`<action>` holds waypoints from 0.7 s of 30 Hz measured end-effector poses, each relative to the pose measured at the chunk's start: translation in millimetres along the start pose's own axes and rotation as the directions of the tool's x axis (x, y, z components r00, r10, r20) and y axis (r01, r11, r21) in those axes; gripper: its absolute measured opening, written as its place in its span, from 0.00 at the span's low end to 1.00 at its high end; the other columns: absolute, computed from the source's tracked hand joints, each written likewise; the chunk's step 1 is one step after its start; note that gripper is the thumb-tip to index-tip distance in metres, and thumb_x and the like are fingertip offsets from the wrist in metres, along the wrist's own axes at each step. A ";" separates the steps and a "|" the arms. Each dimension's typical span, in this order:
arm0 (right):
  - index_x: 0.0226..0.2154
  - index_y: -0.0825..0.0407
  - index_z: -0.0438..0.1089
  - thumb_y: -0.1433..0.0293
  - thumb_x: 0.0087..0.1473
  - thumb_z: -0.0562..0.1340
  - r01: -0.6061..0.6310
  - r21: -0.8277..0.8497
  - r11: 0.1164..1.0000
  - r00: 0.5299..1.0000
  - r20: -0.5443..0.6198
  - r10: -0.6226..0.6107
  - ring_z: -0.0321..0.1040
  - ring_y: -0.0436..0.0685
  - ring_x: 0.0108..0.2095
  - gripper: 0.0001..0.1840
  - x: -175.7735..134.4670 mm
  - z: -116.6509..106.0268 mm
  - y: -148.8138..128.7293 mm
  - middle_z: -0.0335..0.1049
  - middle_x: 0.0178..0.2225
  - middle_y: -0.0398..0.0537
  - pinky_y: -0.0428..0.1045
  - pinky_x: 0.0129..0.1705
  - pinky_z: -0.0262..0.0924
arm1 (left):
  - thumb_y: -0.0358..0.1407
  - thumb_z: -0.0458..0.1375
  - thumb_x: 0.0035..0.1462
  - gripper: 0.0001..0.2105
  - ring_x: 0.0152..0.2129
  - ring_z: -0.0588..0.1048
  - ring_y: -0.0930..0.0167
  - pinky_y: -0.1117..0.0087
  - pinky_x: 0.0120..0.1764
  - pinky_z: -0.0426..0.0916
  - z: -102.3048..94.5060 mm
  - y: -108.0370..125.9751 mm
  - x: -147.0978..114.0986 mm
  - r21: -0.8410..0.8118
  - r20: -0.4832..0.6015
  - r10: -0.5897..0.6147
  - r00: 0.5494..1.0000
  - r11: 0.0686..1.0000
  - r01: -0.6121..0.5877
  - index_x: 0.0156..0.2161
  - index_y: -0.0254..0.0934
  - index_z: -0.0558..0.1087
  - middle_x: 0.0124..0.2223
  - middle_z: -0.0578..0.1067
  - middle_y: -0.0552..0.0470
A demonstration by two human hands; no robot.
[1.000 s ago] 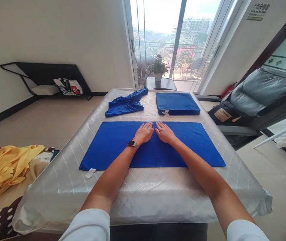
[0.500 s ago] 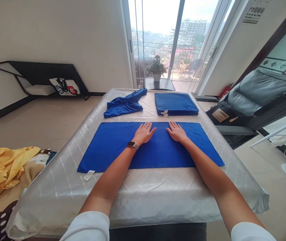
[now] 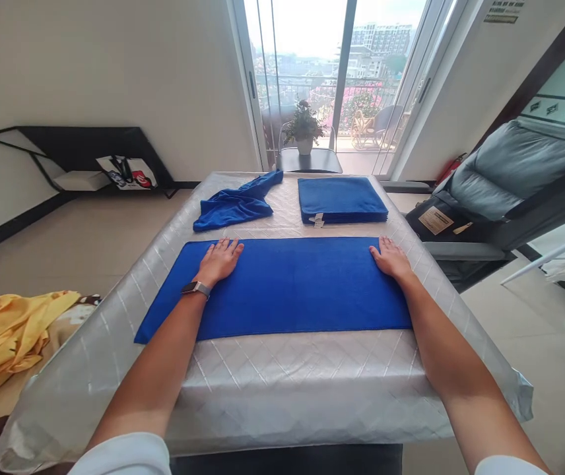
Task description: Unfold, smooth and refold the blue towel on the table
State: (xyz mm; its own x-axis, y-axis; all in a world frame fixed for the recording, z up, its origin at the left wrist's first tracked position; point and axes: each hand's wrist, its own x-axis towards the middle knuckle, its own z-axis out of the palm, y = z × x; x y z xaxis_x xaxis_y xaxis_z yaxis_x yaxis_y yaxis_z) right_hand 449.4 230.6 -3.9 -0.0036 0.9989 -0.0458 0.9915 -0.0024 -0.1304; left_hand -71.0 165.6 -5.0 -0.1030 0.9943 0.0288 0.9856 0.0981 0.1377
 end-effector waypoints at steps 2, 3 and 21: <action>0.75 0.62 0.44 0.52 0.72 0.41 0.001 0.003 1.000 1.000 0.000 -0.001 0.38 0.64 0.76 0.41 1.0 1.3 0.1 0.39 0.77 0.59 0.61 0.75 0.37 | 0.47 0.36 0.73 0.31 0.73 0.50 0.59 0.49 0.71 0.47 -4.7 -28.1 -5.2 0.021 0.005 -0.087 0.996 0.996 0.087 0.74 0.34 0.54 0.76 0.53 0.39; 0.75 0.63 0.43 0.52 0.71 0.41 0.000 0.002 1.000 1.000 0.000 0.000 0.38 0.64 0.76 0.41 1.5 1.8 0.4 0.39 0.77 0.60 0.61 0.75 0.37 | 0.47 0.35 0.73 0.32 0.73 0.50 0.58 0.49 0.71 0.46 -6.8 -39.9 -7.2 0.032 0.009 -0.125 0.992 0.992 0.124 0.74 0.32 0.53 0.76 0.52 0.38; 0.75 0.63 0.42 0.52 0.71 0.39 -0.027 -0.035 0.999 0.999 0.028 0.028 0.37 0.63 0.76 0.42 1.3 -1.7 1.9 0.38 0.77 0.59 0.61 0.75 0.36 | 0.50 0.34 0.74 0.35 0.73 0.52 0.56 0.50 0.71 0.48 -10.3 -89.6 -6.9 0.013 -0.046 -0.216 0.975 0.976 0.216 0.73 0.27 0.55 0.75 0.53 0.34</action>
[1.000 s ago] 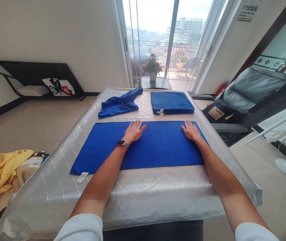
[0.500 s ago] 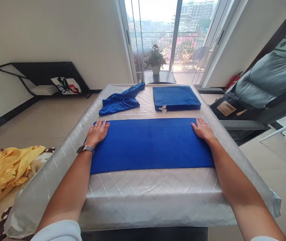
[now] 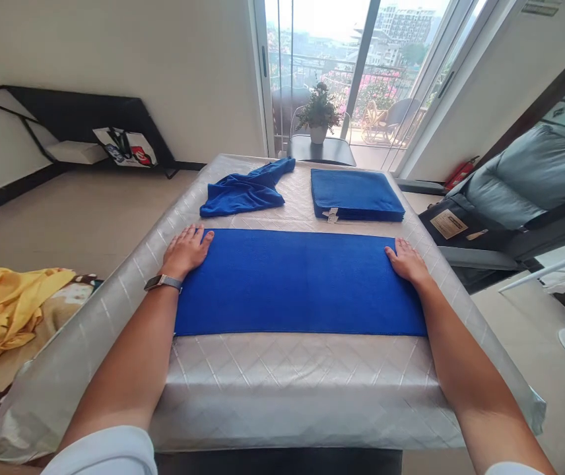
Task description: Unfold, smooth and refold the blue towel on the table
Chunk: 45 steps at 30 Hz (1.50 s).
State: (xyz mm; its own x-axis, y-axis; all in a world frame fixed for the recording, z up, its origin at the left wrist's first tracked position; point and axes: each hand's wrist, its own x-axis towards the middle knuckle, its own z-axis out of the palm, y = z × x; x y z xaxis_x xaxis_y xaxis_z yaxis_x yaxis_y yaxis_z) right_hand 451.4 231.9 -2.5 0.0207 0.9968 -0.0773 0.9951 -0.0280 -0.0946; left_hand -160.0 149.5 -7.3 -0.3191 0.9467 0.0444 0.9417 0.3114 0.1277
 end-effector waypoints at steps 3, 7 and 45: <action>0.75 0.62 0.43 0.52 0.71 0.39 0.001 0.007 1.000 1.000 -0.004 -0.001 0.37 0.63 0.76 0.41 0.0 -0.3 0.1 0.39 0.77 0.59 0.61 0.75 0.36 | 0.51 0.32 0.73 0.36 0.73 0.52 0.57 0.51 0.71 0.47 -2.7 2.8 -1.0 -0.013 0.012 -0.006 1.000 1.000 0.006 0.73 0.27 0.55 0.76 0.53 0.35; 0.75 0.60 0.44 0.52 0.72 0.40 0.006 0.023 1.000 1.000 -0.025 -0.006 0.38 0.63 0.76 0.40 -0.7 0.1 -0.2 0.41 0.76 0.58 0.61 0.75 0.37 | 0.51 0.34 0.73 0.35 0.73 0.52 0.57 0.49 0.71 0.48 -2.6 3.1 -1.2 -0.032 -0.004 -0.003 1.000 0.999 0.003 0.73 0.29 0.56 0.75 0.53 0.36; 0.75 0.61 0.45 0.58 0.72 0.41 0.523 0.005 0.852 0.852 -0.012 -0.523 0.34 0.59 0.76 0.37 -120.1 11.0 -211.7 0.38 0.76 0.54 0.57 0.75 0.33 | 0.49 0.37 0.75 0.32 0.72 0.54 0.64 0.59 0.73 0.45 6.5 190.2 -110.8 -0.007 -0.142 0.678 0.721 0.728 -0.686 0.72 0.28 0.58 0.74 0.57 0.40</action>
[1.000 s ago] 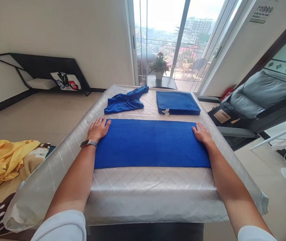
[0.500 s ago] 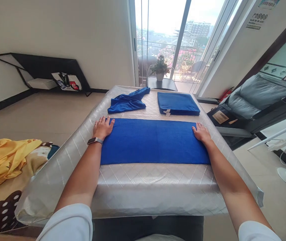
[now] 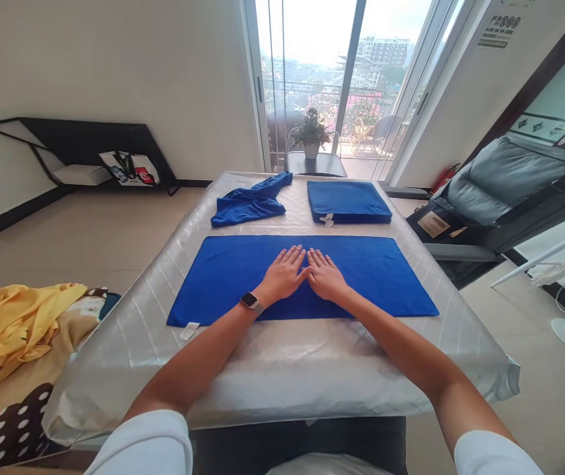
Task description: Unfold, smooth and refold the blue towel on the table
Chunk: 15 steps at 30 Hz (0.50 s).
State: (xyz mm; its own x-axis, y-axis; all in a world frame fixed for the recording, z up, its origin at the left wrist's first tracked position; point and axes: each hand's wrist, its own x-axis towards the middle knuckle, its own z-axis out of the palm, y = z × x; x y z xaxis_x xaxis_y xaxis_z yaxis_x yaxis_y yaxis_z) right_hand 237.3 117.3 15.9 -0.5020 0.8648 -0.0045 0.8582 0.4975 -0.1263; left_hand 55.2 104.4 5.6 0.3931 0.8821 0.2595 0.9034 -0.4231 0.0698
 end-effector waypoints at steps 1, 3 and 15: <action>0.75 0.61 0.44 0.58 0.72 0.42 -0.007 0.001 1.000 1.000 0.019 0.007 0.33 0.59 0.76 0.37 -0.4 3.6 -6.7 0.36 0.77 0.54 0.57 0.76 0.32 | 0.49 0.37 0.75 0.33 0.73 0.53 0.64 0.59 0.73 0.46 5.4 11.3 -0.2 -0.013 0.022 0.014 1.000 1.000 -0.014 0.73 0.28 0.56 0.75 0.56 0.40; 0.75 0.62 0.43 0.58 0.72 0.42 -0.032 0.000 0.999 0.999 0.034 0.032 0.32 0.59 0.76 0.38 -2.3 8.5 -10.1 0.35 0.77 0.54 0.58 0.76 0.31 | 0.49 0.37 0.75 0.33 0.72 0.54 0.63 0.59 0.73 0.47 13.4 22.0 -1.2 -0.026 0.055 -0.006 0.998 1.000 0.007 0.73 0.27 0.56 0.75 0.56 0.40; 0.75 0.61 0.41 0.51 0.72 0.39 -0.318 -0.063 0.946 0.945 0.055 0.322 0.33 0.60 0.76 0.41 -84.5 -2.1 137.6 0.35 0.77 0.54 0.60 0.76 0.32 | 0.54 0.34 0.72 0.37 0.73 0.50 0.61 0.52 0.72 0.45 2.7 -56.2 -68.6 0.038 0.184 -0.131 0.974 0.991 0.126 0.75 0.31 0.52 0.76 0.53 0.42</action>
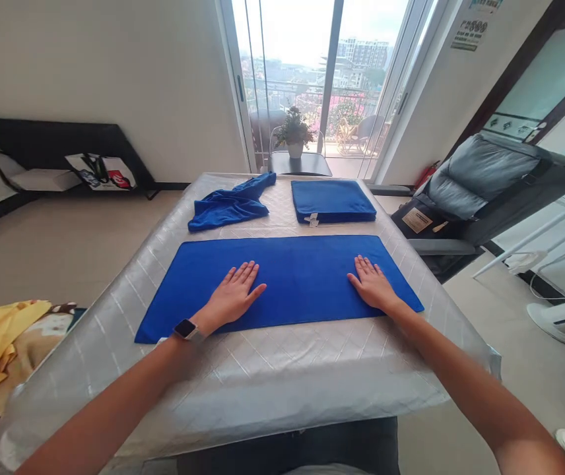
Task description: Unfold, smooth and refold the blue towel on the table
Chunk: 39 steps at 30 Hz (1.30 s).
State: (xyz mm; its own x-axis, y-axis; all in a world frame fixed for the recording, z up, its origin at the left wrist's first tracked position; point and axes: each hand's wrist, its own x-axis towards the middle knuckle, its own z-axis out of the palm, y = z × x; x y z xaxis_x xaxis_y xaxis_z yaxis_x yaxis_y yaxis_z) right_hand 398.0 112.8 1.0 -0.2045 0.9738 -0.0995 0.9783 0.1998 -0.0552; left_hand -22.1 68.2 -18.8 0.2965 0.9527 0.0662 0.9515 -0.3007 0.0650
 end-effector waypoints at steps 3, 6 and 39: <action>0.75 0.63 0.41 0.53 0.72 0.39 -0.119 -0.006 0.993 0.993 -0.024 0.119 0.35 0.61 0.76 0.41 -15.9 2.7 60.6 0.37 0.77 0.57 0.60 0.75 0.35 | 0.52 0.36 0.71 0.36 0.73 0.50 0.57 0.46 0.71 0.47 3.7 -67.6 -61.5 0.061 -0.011 -0.151 0.989 0.987 0.151 0.75 0.32 0.52 0.76 0.53 0.41; 0.75 0.65 0.43 0.54 0.72 0.39 -0.159 -0.009 0.987 0.986 -0.043 0.159 0.38 0.63 0.76 0.41 -25.4 6.2 94.5 0.39 0.76 0.60 0.60 0.75 0.38 | 0.50 0.36 0.70 0.34 0.74 0.48 0.55 0.44 0.69 0.49 10.3 -120.5 -119.7 0.067 -0.037 -0.232 0.972 0.970 0.234 0.75 0.36 0.54 0.76 0.54 0.42; 0.76 0.56 0.42 0.48 0.70 0.41 0.036 0.019 0.999 0.999 -0.033 -0.035 0.34 0.61 0.76 0.42 -71.9 14.3 48.2 0.38 0.77 0.51 0.61 0.76 0.35 | 0.54 0.35 0.70 0.38 0.74 0.44 0.55 0.45 0.71 0.45 -1.6 -73.5 -140.7 0.089 0.055 -0.403 0.913 0.913 0.398 0.76 0.33 0.45 0.77 0.46 0.43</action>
State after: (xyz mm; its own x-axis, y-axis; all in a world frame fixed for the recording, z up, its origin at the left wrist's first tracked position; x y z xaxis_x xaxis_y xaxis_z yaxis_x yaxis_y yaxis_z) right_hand 459.3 50.9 -8.7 -0.2373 0.9693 -0.0644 0.9696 0.2322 -0.0774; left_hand -133.9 -43.8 -31.3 -0.1083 0.9939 -0.0206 0.9941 0.1083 -0.0026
